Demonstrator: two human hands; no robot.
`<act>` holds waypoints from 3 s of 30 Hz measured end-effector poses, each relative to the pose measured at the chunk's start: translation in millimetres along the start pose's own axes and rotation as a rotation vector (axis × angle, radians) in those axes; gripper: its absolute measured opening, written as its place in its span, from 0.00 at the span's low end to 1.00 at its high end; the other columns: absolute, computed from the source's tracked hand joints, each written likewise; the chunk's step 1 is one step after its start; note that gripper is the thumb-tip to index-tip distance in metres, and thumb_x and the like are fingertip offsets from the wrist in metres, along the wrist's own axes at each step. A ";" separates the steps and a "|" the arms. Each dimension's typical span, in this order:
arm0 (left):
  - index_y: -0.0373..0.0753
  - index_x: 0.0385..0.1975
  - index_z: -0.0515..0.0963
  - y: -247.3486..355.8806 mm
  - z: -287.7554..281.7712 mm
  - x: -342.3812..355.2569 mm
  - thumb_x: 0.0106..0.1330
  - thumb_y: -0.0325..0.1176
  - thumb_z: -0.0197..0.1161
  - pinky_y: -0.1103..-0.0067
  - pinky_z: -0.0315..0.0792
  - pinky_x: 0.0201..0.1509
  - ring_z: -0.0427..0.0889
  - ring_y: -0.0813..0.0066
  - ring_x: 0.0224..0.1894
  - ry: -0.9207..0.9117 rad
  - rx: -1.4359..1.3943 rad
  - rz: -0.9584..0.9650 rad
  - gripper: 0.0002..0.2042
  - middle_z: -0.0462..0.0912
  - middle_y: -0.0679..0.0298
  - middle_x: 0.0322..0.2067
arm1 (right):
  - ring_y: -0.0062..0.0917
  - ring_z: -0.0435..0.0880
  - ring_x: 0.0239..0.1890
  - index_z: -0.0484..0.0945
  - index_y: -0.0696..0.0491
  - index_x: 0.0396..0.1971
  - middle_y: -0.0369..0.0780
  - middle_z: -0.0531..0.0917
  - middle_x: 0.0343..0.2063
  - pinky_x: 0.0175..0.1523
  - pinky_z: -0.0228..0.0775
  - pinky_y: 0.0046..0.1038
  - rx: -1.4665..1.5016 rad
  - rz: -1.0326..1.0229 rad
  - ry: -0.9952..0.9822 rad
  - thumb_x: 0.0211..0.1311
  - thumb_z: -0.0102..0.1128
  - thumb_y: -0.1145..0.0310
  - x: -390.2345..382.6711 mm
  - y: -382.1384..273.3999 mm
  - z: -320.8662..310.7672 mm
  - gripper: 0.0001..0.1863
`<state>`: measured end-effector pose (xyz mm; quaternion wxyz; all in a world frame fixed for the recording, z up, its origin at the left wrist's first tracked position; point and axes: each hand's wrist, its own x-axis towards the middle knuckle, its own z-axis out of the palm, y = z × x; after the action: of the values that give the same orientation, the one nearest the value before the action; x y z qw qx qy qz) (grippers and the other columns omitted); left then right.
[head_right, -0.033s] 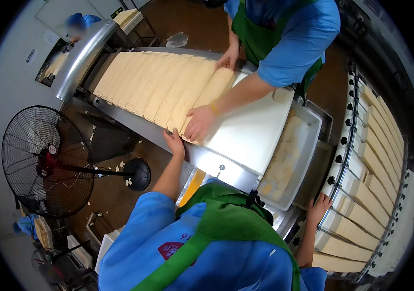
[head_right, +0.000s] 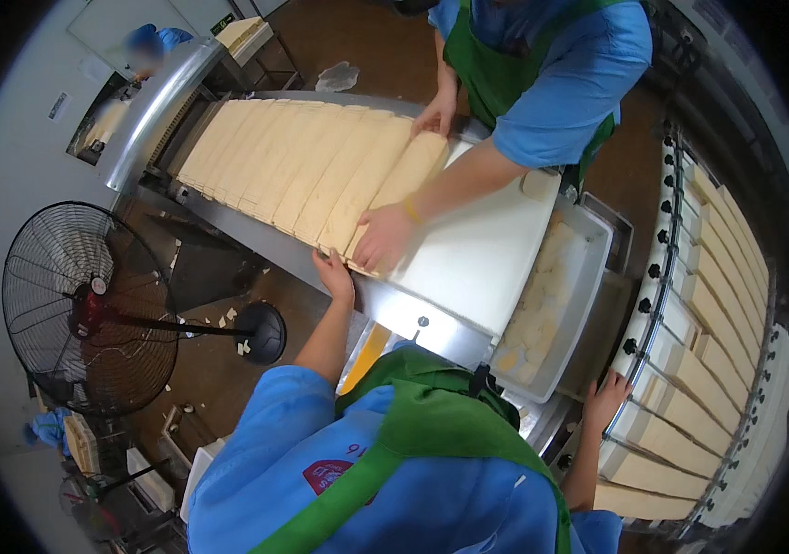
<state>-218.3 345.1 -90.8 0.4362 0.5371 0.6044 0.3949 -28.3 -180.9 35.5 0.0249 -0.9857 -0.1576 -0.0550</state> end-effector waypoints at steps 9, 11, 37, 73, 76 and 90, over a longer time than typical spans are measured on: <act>0.31 0.60 0.55 -0.9 -18.3 4.5 0.66 0.26 0.45 0.73 0.68 0.40 0.72 0.64 0.31 -0.014 0.038 0.091 0.22 0.71 0.56 0.29 | 0.47 0.65 0.52 0.73 0.57 0.43 0.48 0.71 0.43 0.59 0.57 0.44 0.034 0.039 0.012 0.45 0.62 0.75 -0.5 -11.9 -2.6 0.21; 0.31 0.59 0.57 32.1 -24.4 -10.2 0.65 0.25 0.44 0.74 0.67 0.38 0.70 0.67 0.29 -0.005 0.029 0.166 0.22 0.70 0.59 0.27 | 0.47 0.65 0.52 0.73 0.57 0.43 0.48 0.71 0.43 0.59 0.57 0.45 0.031 0.074 0.025 0.44 0.62 0.75 -1.5 -9.9 -2.4 0.20; 0.30 0.61 0.56 61.4 -8.2 23.8 0.45 0.27 0.73 0.76 0.71 0.29 0.73 0.70 0.24 -0.621 0.426 0.250 0.42 0.75 0.58 0.24 | 0.40 0.56 0.66 0.64 0.60 0.57 0.46 0.66 0.59 0.68 0.47 0.37 0.542 -0.803 -0.170 0.49 0.59 0.66 292.7 -474.7 91.1 0.33; 0.47 0.61 0.56 207.4 117.5 -143.9 0.42 0.37 0.74 0.62 0.72 0.48 0.75 0.43 0.46 -0.886 0.810 0.835 0.44 0.65 0.43 0.48 | 0.42 0.77 0.44 0.62 0.39 0.59 0.47 0.69 0.47 0.48 0.73 0.37 0.704 0.066 0.034 0.26 0.78 0.54 160.1 -94.9 -18.0 0.52; 0.47 0.62 0.56 245.0 149.1 -195.2 0.43 0.37 0.74 0.63 0.73 0.48 0.75 0.44 0.46 -0.900 0.736 0.933 0.43 0.66 0.45 0.48 | 0.38 0.76 0.48 0.62 0.38 0.59 0.45 0.69 0.50 0.50 0.72 0.37 0.712 0.120 0.052 0.27 0.78 0.53 174.0 -33.2 -44.5 0.51; 0.43 0.66 0.52 296.1 265.0 -374.6 0.46 0.37 0.73 0.70 0.74 0.40 0.82 0.56 0.36 -1.079 0.532 1.183 0.46 0.82 0.51 0.39 | 0.44 0.75 0.52 0.67 0.69 0.51 0.55 0.76 0.47 0.55 0.66 0.38 0.525 0.626 -0.171 0.54 0.47 0.32 242.2 195.3 3.3 0.48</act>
<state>140.0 8.1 146.4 0.2456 0.9650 0.0051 0.0919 261.9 -291.5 54.1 0.2775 -0.9472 0.1394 0.0792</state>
